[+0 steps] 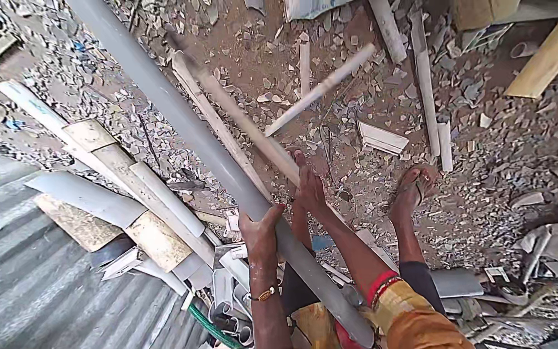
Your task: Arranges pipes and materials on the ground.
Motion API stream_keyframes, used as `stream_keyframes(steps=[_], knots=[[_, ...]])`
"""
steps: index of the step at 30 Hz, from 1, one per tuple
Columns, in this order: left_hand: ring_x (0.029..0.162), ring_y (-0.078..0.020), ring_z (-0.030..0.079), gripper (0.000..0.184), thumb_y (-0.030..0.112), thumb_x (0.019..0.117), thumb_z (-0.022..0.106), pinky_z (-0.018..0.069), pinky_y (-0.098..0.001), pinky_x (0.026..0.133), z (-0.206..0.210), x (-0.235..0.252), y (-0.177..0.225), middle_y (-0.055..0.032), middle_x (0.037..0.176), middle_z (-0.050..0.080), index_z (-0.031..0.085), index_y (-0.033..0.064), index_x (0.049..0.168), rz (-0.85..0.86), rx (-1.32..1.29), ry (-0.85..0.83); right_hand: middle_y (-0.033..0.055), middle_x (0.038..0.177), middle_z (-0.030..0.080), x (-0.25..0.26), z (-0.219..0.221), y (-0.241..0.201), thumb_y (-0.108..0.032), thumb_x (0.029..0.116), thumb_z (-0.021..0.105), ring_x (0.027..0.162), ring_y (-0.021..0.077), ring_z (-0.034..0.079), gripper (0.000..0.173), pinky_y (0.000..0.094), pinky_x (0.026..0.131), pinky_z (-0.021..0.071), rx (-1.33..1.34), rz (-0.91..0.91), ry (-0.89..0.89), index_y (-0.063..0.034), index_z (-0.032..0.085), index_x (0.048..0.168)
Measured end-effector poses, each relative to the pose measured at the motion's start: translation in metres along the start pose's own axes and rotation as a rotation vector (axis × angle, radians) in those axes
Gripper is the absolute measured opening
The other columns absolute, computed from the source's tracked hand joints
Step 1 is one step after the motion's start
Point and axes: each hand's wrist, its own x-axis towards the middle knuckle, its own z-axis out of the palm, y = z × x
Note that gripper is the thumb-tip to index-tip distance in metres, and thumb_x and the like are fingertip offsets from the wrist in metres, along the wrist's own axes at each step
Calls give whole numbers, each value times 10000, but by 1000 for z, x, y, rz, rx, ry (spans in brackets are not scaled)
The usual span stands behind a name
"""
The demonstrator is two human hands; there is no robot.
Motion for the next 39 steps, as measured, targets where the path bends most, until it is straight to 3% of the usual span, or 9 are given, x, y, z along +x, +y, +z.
stream_keyframes(steps=[4,11,14,18,23,25,27,35,39], knots=[[731,-121,672,698,82,757,740,594,-287,613,-3,1,1,-101,970,622,416,-1,1369,5,-3,46,264,1130,662,-12,6,-4,1,838,727,960,450,692,483,553,727,547,-160,-220,201,-27,638,1312],[656,-147,679,522,50,799,692,599,-297,561,0,-1,-1,-97,857,644,466,-11,1266,-36,-83,11,350,1357,521,45,-20,21,42,904,650,1237,542,539,621,664,954,466,-133,15,116,-23,466,1494],[655,-160,681,471,44,808,684,600,-306,559,1,-2,-2,-108,850,650,489,-15,1232,-69,-93,-21,334,1491,402,43,-59,6,-149,917,748,1366,555,399,654,737,999,386,-47,31,84,-3,458,1485],[685,-149,692,505,96,831,709,613,-305,598,4,-4,-3,-104,862,666,486,-25,1268,-65,-158,-100,163,1321,628,3,-115,-37,-396,926,722,1215,295,609,681,494,976,535,520,-160,-247,-71,489,1477],[1050,-92,679,447,342,1102,281,580,-303,913,11,-22,9,-48,1162,684,419,41,1402,-96,-336,-447,223,1565,413,-46,-156,-58,-269,650,932,1334,294,531,1313,465,1092,465,614,-146,-618,-162,106,1664],[1436,-105,388,632,399,1089,253,371,-331,1168,9,-17,0,-64,1613,331,112,78,1615,-22,-255,-679,192,1637,308,-36,-169,-51,-126,705,878,1344,300,515,1255,470,1068,470,496,-61,-585,-211,81,1671],[1555,-169,183,771,425,1060,385,275,-410,1238,10,-9,-8,-84,1717,49,0,105,1646,51,-185,-823,175,1632,326,-21,-172,-39,-81,739,866,1311,320,545,1244,514,1033,492,406,-34,-497,-238,57,1671],[1310,-233,570,534,302,1062,419,546,-392,1001,22,-13,-2,-97,1542,477,386,76,1544,-11,-195,-743,265,1466,480,51,-127,50,65,670,828,1146,503,603,1253,671,850,522,77,-39,-164,-261,141,1666],[1159,-230,667,437,224,1076,357,575,-378,927,20,-8,0,-111,1377,624,438,90,1484,-25,-200,-484,328,1531,381,50,-92,59,-98,823,795,1295,585,466,1080,759,953,416,-83,-27,-23,-312,151,1663]])
